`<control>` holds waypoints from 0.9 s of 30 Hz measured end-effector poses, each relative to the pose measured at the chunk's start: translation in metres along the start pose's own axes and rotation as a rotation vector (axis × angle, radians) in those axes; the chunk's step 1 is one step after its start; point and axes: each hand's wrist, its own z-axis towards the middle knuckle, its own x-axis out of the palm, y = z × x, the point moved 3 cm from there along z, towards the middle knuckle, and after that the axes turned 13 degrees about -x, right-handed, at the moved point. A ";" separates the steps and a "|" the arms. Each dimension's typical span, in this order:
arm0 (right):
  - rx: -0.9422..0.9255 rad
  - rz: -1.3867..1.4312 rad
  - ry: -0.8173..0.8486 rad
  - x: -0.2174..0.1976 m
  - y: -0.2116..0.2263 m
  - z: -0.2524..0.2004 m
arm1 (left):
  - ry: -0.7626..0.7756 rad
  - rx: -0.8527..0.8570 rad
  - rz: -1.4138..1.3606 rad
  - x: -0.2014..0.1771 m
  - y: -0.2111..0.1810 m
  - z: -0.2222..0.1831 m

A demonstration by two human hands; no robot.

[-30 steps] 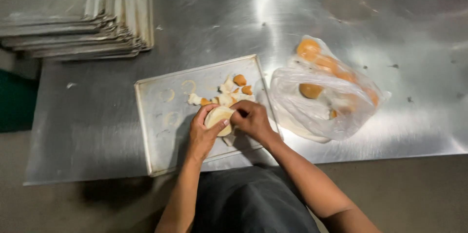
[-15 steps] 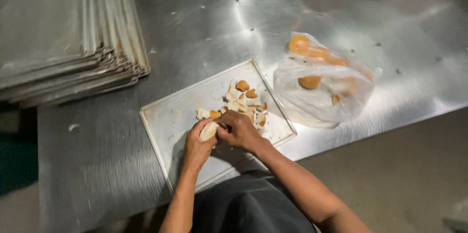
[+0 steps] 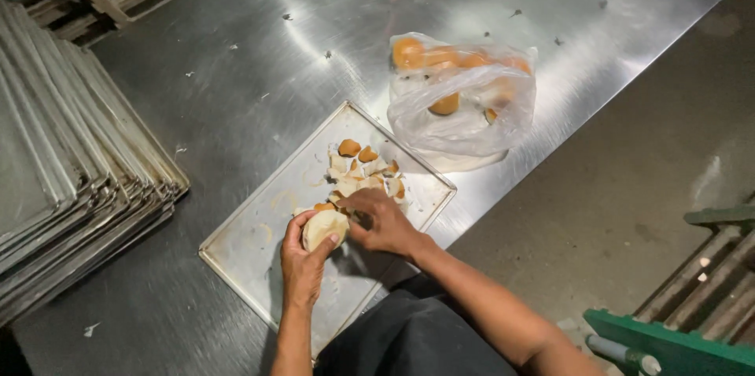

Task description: Manually crumbling bread rolls from a plastic bag onto a metal tray.

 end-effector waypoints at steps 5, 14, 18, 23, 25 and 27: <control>0.133 0.052 0.030 0.030 -0.012 -0.023 | 0.027 -0.022 0.027 -0.004 0.000 -0.004; 0.411 0.391 -0.145 0.028 -0.055 -0.027 | 0.029 -0.051 -0.412 -0.016 0.018 -0.012; -0.275 -0.107 0.010 0.000 -0.005 0.006 | -0.168 0.007 -0.356 -0.013 0.031 -0.011; -0.029 0.196 0.170 0.009 -0.022 -0.004 | -0.285 0.026 -0.257 0.016 0.033 -0.019; 0.040 0.256 0.196 0.011 -0.036 -0.007 | -0.319 0.019 -0.197 0.028 0.033 -0.018; 0.143 0.324 0.184 0.010 -0.050 -0.012 | -0.315 0.015 -0.252 0.039 0.036 -0.019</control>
